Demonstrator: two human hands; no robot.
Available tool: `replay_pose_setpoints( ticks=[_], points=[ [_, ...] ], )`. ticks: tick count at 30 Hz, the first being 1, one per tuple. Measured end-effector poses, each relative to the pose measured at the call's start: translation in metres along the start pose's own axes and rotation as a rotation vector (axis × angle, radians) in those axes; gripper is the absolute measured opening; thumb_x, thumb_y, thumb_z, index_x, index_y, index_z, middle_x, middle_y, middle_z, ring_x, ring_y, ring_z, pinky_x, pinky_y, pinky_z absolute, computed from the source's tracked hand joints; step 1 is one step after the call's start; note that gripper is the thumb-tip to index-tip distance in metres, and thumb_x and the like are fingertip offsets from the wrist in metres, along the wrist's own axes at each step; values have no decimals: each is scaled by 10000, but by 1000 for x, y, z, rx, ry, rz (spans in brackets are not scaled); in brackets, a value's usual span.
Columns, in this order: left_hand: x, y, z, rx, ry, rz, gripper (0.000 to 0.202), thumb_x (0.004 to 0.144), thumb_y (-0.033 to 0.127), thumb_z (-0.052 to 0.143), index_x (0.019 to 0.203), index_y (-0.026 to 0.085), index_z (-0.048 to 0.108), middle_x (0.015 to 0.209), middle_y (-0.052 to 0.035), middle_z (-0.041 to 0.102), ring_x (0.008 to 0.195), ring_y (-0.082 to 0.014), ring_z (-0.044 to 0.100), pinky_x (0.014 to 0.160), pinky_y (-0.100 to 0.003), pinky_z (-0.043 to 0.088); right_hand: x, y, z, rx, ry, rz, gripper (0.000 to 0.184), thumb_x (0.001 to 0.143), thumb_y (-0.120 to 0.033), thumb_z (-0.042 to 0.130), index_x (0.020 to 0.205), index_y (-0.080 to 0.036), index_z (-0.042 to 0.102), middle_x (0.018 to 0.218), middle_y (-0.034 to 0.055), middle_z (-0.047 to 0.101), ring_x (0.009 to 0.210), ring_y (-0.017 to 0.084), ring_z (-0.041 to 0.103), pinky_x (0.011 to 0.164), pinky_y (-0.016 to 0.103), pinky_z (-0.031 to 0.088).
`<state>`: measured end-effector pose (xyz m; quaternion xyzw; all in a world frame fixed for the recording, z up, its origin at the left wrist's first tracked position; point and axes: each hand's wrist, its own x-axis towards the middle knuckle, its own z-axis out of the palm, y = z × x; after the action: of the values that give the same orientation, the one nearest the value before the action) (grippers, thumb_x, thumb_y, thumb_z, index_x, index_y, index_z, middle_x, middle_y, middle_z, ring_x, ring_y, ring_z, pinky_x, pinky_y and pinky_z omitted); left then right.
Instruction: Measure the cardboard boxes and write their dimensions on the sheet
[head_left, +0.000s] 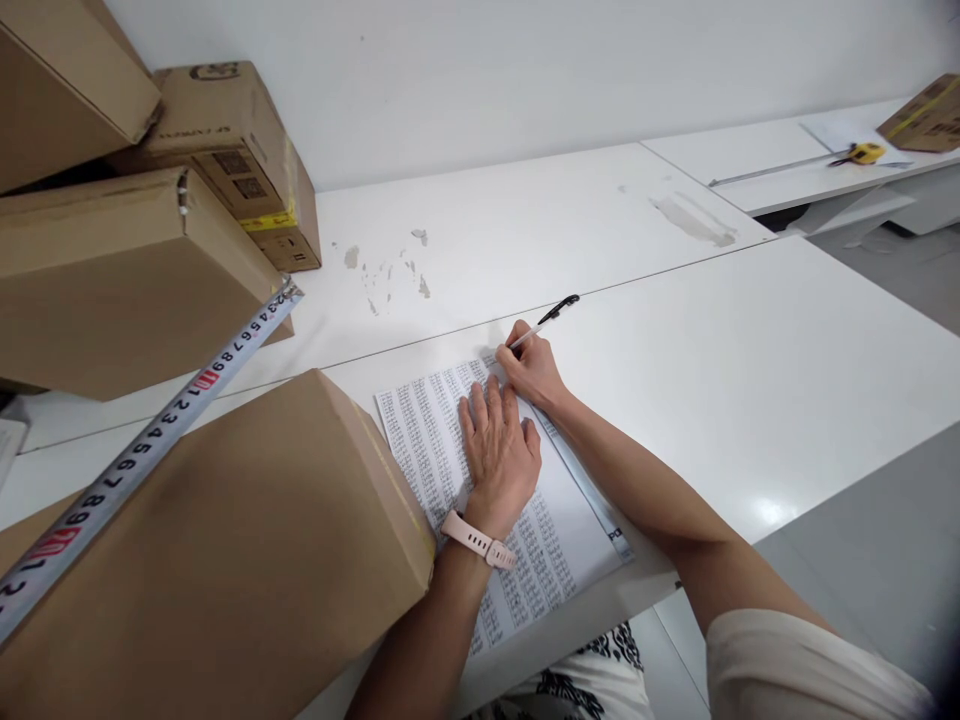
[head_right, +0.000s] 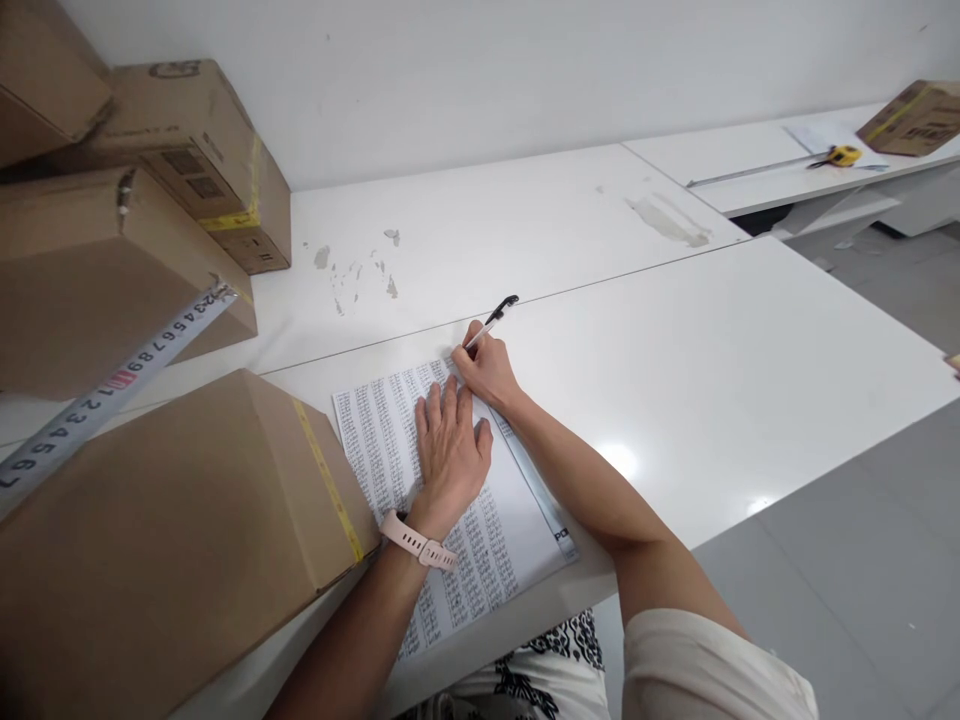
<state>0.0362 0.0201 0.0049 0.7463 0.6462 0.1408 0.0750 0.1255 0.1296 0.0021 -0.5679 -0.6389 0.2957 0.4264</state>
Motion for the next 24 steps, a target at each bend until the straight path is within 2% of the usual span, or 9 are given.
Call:
replay_pose_setpoints(
  ticks=[6,24],
  points=[
    [0,0,1,-10,-6,3,529,981,315,374,1444,70,450,1586,-157,375,1475,-356,287,1215,-544,222,0,2,-1,20,45,17,157,756,-222,502,675,-244,369,539,-63,387,533,122,367,527,279,292],
    [0,0,-1,-8,-8,3,525,985,316,374,1442,71,455,1582,-154,383,1472,-360,292,1210,-545,224,1,4,0,14,16,-5,157,766,-224,511,678,-238,381,544,-67,398,529,113,373,524,268,295]
  ],
)
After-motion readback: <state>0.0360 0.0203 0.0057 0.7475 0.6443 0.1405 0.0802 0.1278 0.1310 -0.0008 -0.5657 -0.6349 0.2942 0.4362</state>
